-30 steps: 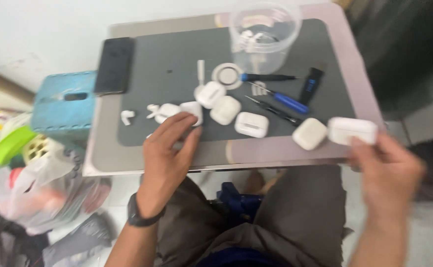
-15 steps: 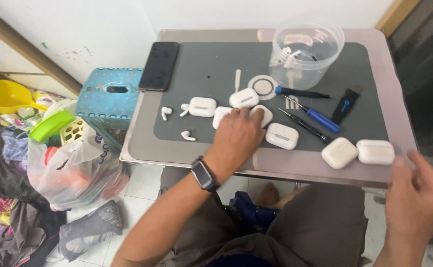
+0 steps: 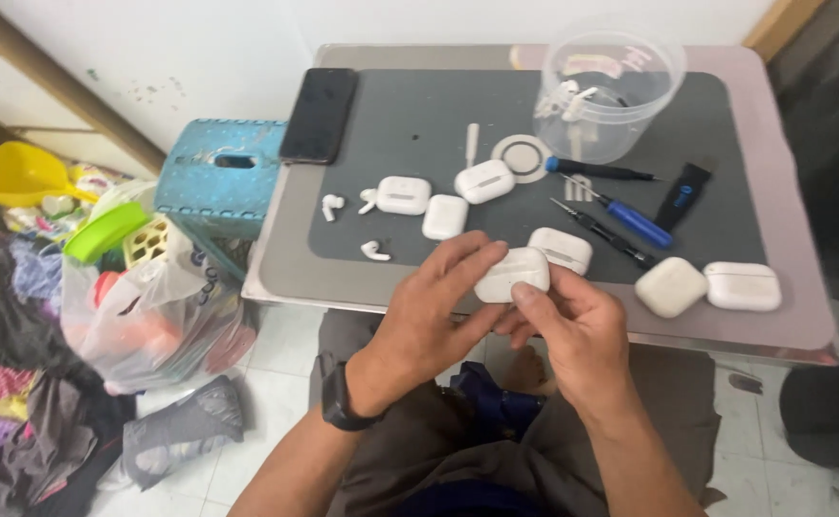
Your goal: The person opens multiple white earbud cases, places earbuds into them, and closes the cases. They handle several cases and earbuds one by one, then place the closed cases into a clear plastic container.
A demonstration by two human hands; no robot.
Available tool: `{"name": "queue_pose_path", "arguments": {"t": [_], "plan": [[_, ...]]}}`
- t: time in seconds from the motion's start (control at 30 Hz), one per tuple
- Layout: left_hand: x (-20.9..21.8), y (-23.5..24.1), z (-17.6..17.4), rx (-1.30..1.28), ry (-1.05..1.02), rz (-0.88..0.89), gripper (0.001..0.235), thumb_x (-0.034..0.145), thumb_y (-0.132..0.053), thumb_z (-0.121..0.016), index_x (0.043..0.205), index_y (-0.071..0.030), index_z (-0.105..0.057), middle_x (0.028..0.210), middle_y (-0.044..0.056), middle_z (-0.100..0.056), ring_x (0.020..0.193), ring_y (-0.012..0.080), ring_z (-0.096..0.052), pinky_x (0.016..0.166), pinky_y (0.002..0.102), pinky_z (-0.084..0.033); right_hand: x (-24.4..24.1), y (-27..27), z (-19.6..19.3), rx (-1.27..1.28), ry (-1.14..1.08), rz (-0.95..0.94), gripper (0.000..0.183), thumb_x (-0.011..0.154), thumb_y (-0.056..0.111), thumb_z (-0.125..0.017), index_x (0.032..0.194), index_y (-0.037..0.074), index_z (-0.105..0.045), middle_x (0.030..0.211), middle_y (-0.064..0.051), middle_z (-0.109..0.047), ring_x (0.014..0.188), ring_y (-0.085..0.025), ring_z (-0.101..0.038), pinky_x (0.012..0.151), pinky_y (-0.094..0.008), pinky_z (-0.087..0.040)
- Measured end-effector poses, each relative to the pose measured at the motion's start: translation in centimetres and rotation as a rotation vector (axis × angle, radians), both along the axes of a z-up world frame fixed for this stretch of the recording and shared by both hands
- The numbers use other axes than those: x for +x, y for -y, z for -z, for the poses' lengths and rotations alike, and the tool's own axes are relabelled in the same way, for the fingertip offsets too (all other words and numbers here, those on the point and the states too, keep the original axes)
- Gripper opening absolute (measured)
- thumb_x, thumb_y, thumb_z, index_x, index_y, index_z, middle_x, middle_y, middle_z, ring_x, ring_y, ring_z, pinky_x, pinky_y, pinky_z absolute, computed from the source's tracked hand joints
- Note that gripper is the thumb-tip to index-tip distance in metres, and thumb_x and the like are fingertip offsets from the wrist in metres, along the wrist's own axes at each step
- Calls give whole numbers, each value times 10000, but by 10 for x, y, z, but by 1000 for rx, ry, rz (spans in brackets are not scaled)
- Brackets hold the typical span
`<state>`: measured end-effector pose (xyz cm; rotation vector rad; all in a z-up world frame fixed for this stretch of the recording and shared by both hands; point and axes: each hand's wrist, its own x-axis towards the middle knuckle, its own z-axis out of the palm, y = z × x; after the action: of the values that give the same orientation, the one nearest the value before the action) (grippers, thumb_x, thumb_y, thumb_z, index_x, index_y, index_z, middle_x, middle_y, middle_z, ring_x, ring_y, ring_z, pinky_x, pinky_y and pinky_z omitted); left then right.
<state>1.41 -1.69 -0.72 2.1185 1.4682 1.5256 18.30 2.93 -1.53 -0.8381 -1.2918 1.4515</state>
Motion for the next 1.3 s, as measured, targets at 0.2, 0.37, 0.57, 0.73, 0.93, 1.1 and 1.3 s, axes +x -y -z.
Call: {"name": "queue_pose_path", "arguments": {"t": [0.2,0.37,0.57,0.73,0.93,1.1,1.3], "plan": [[-22,1,1,-323,615,127,358,831,-107,-847,1177,-65,-768,1034,141,-772,927,137,-672,744,347,-596,-10,-2,22,40,-35,-145,364,887,45,-715,1182,-158,-656,795,-289,-753,610,-311,-761,449,-382,-637],[-24,-11,-3,-465,789,-7,311,854,-168,-826,1136,-42,-790,873,149,-791,800,100,-653,627,299,-598,-12,-12,24,83,-50,-220,346,873,11,-721,1174,-149,-662,796,-281,-759,635,-317,-770,465,-391,-653],[-31,-15,-1,-475,880,-17,193,948,-215,-736,1019,-54,-815,728,110,-755,671,48,-611,526,212,-543,-18,-28,36,100,-74,-305,394,752,-88,-792,1126,-148,-684,804,-286,-757,677,-314,-768,490,-406,-666],[-36,-11,-6,-412,836,-38,194,945,-221,-744,1023,-56,-809,645,117,-712,568,56,-587,500,191,-498,-27,-34,34,74,-71,-325,443,698,-146,-799,1124,-153,-679,811,-276,-757,683,-299,-760,491,-388,-661],[-48,5,-10,-198,572,-195,182,988,-255,-692,1050,-119,-796,999,112,-787,901,150,-698,761,339,-551,-24,-40,40,45,-91,-267,443,730,-140,-776,1160,-138,-670,840,-281,-751,688,-315,-758,487,-407,-661],[-41,18,-8,17,272,-90,281,864,-121,-809,1141,-91,-769,984,149,-753,718,241,-686,633,359,-583,-22,-45,48,-22,-141,-287,431,756,-140,-746,1176,-151,-653,844,-298,-735,660,-326,-739,483,-412,-660],[-36,11,6,0,10,-131,392,848,-60,-813,1218,-169,-745,1009,139,-707,734,287,-692,627,390,-586,-21,-41,45,-8,-146,-273,435,721,-159,-768,1145,-153,-674,829,-296,-739,664,-310,-737,490,-428,-660]]}}
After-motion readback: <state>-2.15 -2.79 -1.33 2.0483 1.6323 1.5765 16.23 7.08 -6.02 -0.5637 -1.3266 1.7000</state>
